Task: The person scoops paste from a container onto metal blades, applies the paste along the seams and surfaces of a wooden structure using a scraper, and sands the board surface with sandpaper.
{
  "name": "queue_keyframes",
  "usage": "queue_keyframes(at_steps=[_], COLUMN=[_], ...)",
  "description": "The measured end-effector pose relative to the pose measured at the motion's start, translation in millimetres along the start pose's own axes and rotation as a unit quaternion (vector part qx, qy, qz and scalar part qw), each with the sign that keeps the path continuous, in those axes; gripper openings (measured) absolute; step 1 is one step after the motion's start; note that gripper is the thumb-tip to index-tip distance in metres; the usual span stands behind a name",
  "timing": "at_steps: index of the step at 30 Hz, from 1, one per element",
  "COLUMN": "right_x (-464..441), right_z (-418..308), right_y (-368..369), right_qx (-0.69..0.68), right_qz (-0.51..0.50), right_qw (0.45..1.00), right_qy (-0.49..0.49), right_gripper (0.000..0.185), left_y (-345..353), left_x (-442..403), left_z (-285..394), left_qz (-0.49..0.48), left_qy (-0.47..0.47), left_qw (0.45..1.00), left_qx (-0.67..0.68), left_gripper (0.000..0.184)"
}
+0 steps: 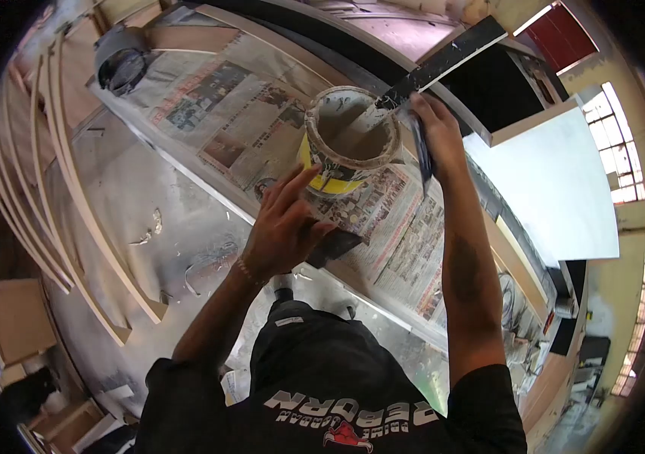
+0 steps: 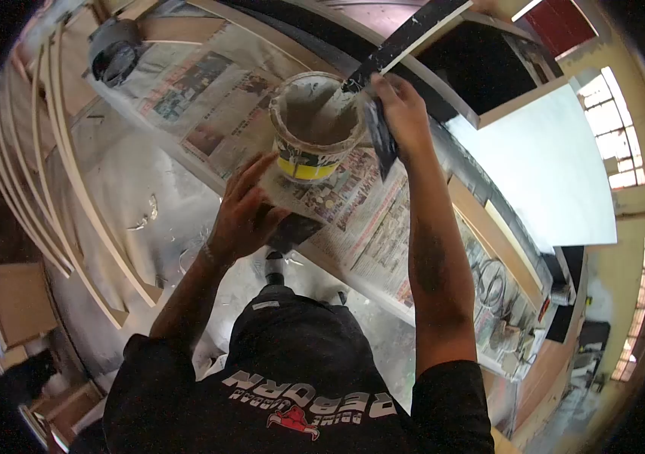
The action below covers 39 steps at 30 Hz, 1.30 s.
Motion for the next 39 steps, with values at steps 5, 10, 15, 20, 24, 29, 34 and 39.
queue_keyframes(at_steps=[5, 10, 15, 20, 24, 29, 34, 39], right_x=[-24.5, -6.7, 17.5, 9.8, 9.2, 13.3, 9.6, 8.8], right_z=[-1.8, -32.4, -55.0, -50.5, -59.1, -74.3, -134.0, -92.5], right_y=[34.0, 41.1, 63.5, 53.2, 43.6, -9.6, -16.2, 7.8], right_qx=[0.037, 0.204, 0.216, 0.255, 0.13, 0.182, 0.099, 0.129], right_qz=[-0.002, -0.027, -0.127, -0.117, -0.064, 0.044, 0.062, 0.009], right_qw=[0.999, 0.973, 0.942, 0.935, 0.966, 0.976, 0.962, 0.978], right_qy=[0.014, -0.107, -0.222, -0.216, -0.215, -0.111, -0.248, -0.164], right_gripper=[0.037, 0.035, 0.031, 0.027, 0.018, 0.016, 0.03, 0.022], left_y=[11.9, 24.3, 29.6, 32.8, 31.0, 30.3, 29.2, 25.6], left_x=[-41.6, -41.9, -43.8, -43.6, -46.4, -47.2, -46.7, -48.8], left_z=[-20.1, -37.1, -40.5, -45.2, -44.7, -45.9, -44.9, -45.4], left_qz=[-0.068, -0.064, -0.111, -0.106, -0.116, -0.119, -0.116, -0.108], left_qy=[0.109, 0.089, 0.062, 0.055, 0.035, 0.024, 0.029, 0.002], left_qw=[0.979, 0.99, 0.988, 0.99, 0.991, 0.992, 0.992, 0.994], left_qx=[-0.158, -0.088, -0.092, -0.073, -0.058, -0.04, -0.037, -0.029], left_gripper=[0.033, 0.029, 0.027, 0.028, 0.027, 0.026, 0.026, 0.021])
Point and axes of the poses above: each hand's wrist, its own x-axis away from the middle knuckle, its own y-axis out of the palm, z = x × y, the point moved 7 cm from there along -x, towards the middle knuckle, and after that the axes turned 2 degrees about y, right-handed, at the moved point
